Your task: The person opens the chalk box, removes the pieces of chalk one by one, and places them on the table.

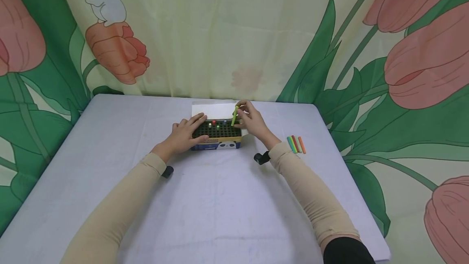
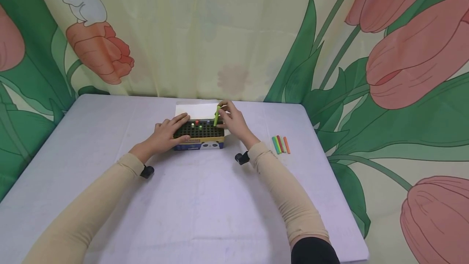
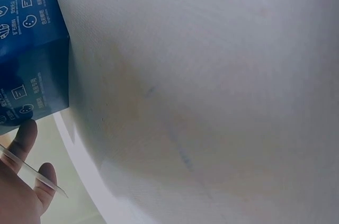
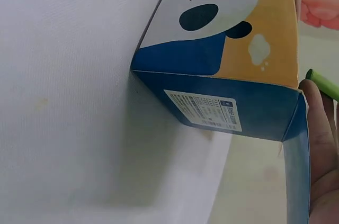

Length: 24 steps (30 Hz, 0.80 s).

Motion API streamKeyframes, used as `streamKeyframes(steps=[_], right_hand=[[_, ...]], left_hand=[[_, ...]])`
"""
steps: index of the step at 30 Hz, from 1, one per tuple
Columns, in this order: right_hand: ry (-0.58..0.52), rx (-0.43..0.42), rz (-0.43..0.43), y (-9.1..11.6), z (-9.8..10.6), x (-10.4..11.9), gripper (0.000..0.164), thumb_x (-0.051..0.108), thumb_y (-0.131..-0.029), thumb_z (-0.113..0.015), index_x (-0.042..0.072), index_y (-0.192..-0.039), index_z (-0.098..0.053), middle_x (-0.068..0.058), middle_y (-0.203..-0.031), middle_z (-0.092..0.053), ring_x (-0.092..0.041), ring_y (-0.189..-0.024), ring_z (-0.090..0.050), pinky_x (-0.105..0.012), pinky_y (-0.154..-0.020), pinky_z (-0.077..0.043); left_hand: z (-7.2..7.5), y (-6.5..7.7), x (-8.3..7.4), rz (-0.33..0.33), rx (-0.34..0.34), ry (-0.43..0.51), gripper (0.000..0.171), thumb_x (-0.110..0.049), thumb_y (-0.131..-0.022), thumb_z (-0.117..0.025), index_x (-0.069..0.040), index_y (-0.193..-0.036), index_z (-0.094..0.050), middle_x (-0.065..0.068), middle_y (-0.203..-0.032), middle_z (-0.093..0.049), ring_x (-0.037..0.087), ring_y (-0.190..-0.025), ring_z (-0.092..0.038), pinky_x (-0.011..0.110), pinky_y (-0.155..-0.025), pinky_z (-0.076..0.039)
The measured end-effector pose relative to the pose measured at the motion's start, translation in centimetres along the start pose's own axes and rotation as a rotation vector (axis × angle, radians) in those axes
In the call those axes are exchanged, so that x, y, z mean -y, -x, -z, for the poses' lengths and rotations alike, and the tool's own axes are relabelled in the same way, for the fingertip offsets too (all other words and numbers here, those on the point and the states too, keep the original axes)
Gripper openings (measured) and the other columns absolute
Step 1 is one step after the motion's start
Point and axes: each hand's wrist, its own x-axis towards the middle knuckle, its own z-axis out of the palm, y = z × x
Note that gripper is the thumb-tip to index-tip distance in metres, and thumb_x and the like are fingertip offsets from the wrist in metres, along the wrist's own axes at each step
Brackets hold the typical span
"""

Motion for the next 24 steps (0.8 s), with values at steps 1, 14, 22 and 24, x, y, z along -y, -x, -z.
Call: streamKeyframes(steps=[1,14,22,24], right_hand=[[-0.008,-0.005,-0.003,0.0,0.1,0.0,0.027,0.025,-0.111,-0.049,0.012,-0.135,-0.049,-0.017,-0.127,-0.058,-0.034,-0.108,-0.068,-0.038,-0.080,-0.062],[0.000,-0.041,0.012,0.4,2.0,0.2,0.027,0.025,-0.109,-0.054,0.014,-0.133,-0.055,-0.017,-0.121,-0.061,-0.031,-0.103,-0.070,-0.039,-0.074,-0.063],[-0.043,-0.058,-0.010,0.8,3.9,-0.3,0.030,0.025,-0.106,-0.060,0.012,-0.133,-0.058,-0.018,-0.120,-0.064,-0.025,-0.099,-0.071,-0.039,-0.071,-0.063],[-0.049,-0.056,-0.014,1.0,4.5,-0.4,0.031,0.026,-0.106,-0.059,0.012,-0.134,-0.057,-0.017,-0.119,-0.064,-0.024,-0.099,-0.070,-0.039,-0.071,-0.063]], left_hand=[[0.0,0.0,0.0,0.001,-0.001,0.002,0.083,-0.063,-0.101,-0.054,-0.027,-0.168,-0.020,-0.002,-0.174,-0.014,0.040,-0.138,-0.041,0.068,-0.105,-0.027],[0.5,0.3,-0.4,0.001,0.007,0.004,0.083,-0.062,-0.102,-0.054,-0.026,-0.168,-0.018,-0.001,-0.175,-0.013,0.041,-0.138,-0.040,0.068,-0.105,-0.026],[0.6,0.3,-0.6,0.003,0.012,0.000,0.084,-0.061,-0.101,-0.055,-0.025,-0.168,-0.018,0.000,-0.175,-0.013,0.041,-0.137,-0.041,0.067,-0.106,-0.026],[0.6,0.4,-0.6,0.005,0.013,-0.002,0.084,-0.062,-0.101,-0.055,-0.026,-0.168,-0.018,-0.001,-0.175,-0.013,0.041,-0.138,-0.041,0.067,-0.106,-0.026]])
